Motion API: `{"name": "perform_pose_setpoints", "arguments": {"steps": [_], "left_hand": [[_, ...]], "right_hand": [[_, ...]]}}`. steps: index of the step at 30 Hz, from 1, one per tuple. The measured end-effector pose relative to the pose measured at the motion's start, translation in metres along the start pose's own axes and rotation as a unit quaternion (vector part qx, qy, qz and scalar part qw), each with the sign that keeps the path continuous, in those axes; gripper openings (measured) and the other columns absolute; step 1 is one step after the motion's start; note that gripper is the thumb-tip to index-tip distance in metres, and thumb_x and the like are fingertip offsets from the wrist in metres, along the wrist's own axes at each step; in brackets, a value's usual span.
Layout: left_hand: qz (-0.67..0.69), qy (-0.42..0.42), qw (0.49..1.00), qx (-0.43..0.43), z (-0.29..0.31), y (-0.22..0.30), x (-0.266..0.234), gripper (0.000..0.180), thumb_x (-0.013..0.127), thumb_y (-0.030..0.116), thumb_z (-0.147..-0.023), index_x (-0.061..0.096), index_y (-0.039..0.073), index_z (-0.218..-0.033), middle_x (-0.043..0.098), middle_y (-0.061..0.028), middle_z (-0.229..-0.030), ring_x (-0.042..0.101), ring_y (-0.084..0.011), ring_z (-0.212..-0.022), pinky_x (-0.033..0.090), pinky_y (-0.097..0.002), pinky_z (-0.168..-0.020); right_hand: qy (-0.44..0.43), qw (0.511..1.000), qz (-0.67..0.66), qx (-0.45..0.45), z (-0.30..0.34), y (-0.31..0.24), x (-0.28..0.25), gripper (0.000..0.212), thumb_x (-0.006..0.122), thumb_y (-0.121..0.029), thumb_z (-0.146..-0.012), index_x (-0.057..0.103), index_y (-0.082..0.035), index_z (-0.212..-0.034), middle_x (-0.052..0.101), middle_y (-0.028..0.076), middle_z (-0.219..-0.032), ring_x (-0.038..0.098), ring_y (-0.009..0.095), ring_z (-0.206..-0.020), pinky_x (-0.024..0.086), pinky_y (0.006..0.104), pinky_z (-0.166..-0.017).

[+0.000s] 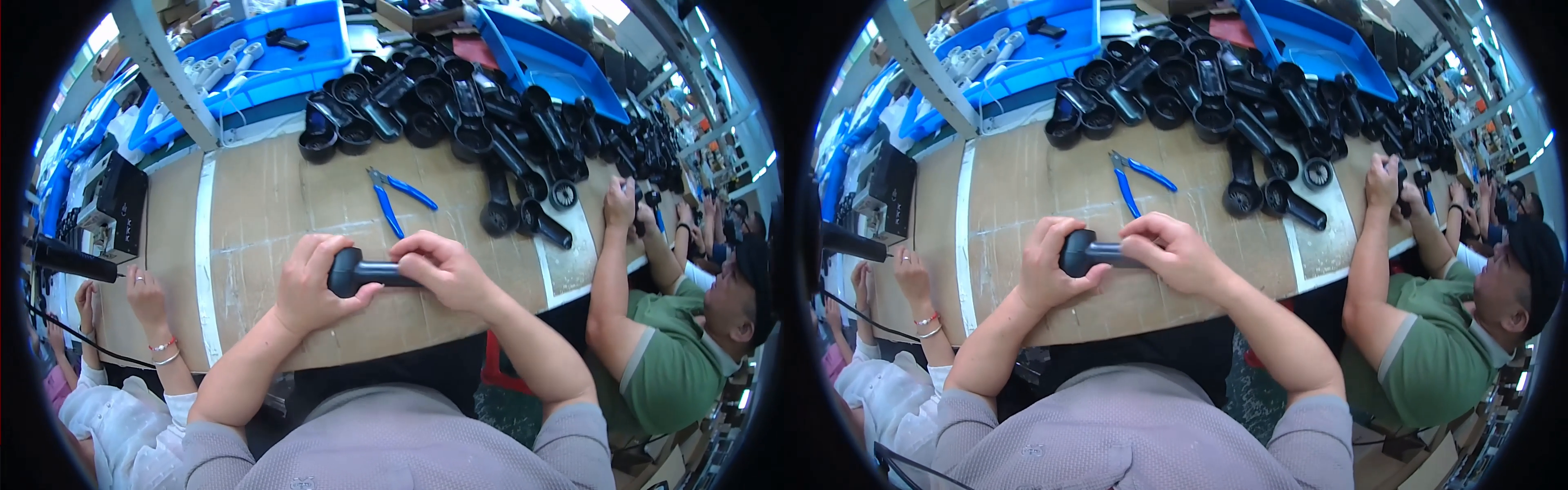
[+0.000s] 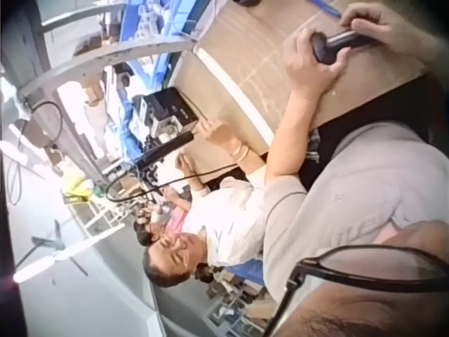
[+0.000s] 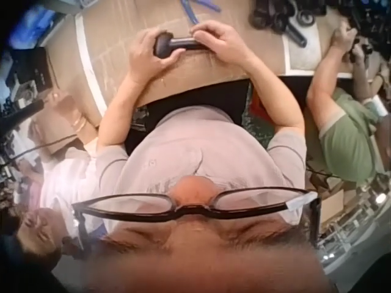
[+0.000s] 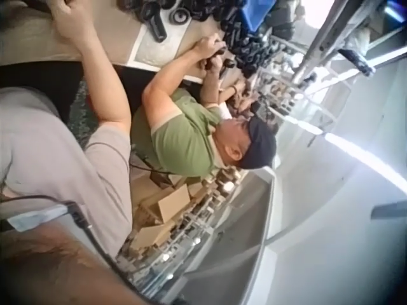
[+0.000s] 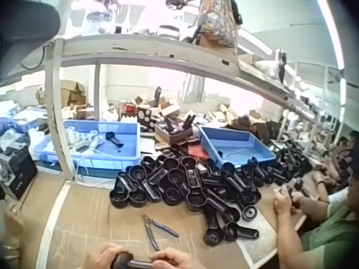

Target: Assembling plastic housing components for handheld devices on an industrial production line.

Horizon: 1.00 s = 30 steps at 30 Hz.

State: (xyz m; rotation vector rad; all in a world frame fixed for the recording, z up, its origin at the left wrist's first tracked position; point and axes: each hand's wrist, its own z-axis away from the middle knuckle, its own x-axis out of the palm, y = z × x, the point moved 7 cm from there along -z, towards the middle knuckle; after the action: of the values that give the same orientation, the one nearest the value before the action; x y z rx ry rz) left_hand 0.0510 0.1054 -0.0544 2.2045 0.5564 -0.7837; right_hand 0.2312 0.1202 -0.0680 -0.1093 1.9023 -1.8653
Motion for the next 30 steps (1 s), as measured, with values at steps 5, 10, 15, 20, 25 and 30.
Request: {"name": "perform_pose_setpoints", "arguments": {"steps": [5, 10, 15, 20, 25, 30], "left_hand": [[-0.029, 0.105, 0.994, -0.026, -0.006, -0.003, -0.024, 0.073, 0.094, 0.034, -0.071, 0.058, 0.008, -0.128, 0.060, -0.0114, -0.116, 0.061, -0.0281, -0.101, 0.054, -0.0377, -0.090], [-0.077, 0.159, 0.984, -0.004, 0.019, 0.017, -0.023, 0.077, 0.094, 0.032, -0.073, 0.052, 0.006, -0.134, 0.056, -0.0143, -0.127, 0.058, -0.0320, -0.111, 0.053, -0.0410, -0.095], [-0.088, 0.159, 0.983, -0.002, 0.037, 0.025, -0.032, 0.069, 0.085, 0.037, -0.083, 0.052, 0.004, -0.133, 0.055, -0.0160, -0.129, 0.057, -0.0326, -0.114, 0.052, -0.0419, -0.097], [0.140, 0.104, 0.983, -0.053, -0.001, 0.043, -0.082, 0.058, 0.069, 0.047, -0.097, 0.055, 0.002, -0.131, 0.061, -0.0178, -0.126, 0.061, -0.0302, -0.109, 0.052, -0.0409, -0.098], [0.446, 0.024, 0.882, -0.149, -0.045, 0.046, -0.074, 0.055, 0.053, 0.050, -0.106, 0.058, 0.000, -0.128, 0.066, -0.0183, -0.122, 0.064, -0.0274, -0.105, 0.051, -0.0388, -0.098], [0.457, 0.035, 0.877, -0.144, -0.082, 0.040, -0.062, 0.048, 0.049, 0.045, -0.108, 0.060, 0.002, -0.125, 0.068, -0.0170, -0.120, 0.065, -0.0260, -0.105, 0.049, -0.0381, -0.102]], "right_hand": [[0.221, 0.886, -0.408, -0.005, -0.029, -0.007, 0.001, 0.049, 0.062, -0.054, -0.104, 0.073, -0.007, -0.096, 0.066, 0.005, -0.077, 0.063, 0.018, -0.075, 0.052, 0.0325, -0.072], [0.176, 0.719, -0.671, 0.043, -0.058, -0.004, 0.026, 0.058, 0.055, -0.065, -0.103, 0.069, -0.011, -0.086, 0.059, 0.002, -0.069, 0.057, 0.017, -0.066, 0.048, 0.0329, -0.067], [0.069, 0.727, -0.684, 0.008, -0.070, -0.011, 0.038, 0.065, 0.048, -0.073, -0.102, 0.064, -0.015, -0.075, 0.050, -0.001, -0.060, 0.048, 0.014, -0.057, 0.040, 0.0313, -0.061], [-0.038, 0.917, -0.367, -0.148, -0.043, -0.072, 0.065, 0.048, 0.042, -0.040, -0.110, 0.059, -0.010, -0.076, 0.059, 0.003, -0.065, 0.052, 0.015, -0.060, 0.044, 0.0278, -0.062], [-0.150, 0.893, -0.297, -0.304, -0.016, -0.123, 0.087, 0.020, 0.064, -0.013, -0.096, 0.067, -0.006, -0.077, 0.068, 0.004, -0.085, 0.059, 0.018, -0.073, 0.048, 0.0294, -0.071], [-0.100, 0.888, -0.183, -0.409, -0.014, -0.154, 0.086, 0.018, 0.068, -0.015, -0.093, 0.067, -0.007, -0.078, 0.070, 0.005, -0.091, 0.060, 0.021, -0.077, 0.049, 0.0321, -0.076]]}}
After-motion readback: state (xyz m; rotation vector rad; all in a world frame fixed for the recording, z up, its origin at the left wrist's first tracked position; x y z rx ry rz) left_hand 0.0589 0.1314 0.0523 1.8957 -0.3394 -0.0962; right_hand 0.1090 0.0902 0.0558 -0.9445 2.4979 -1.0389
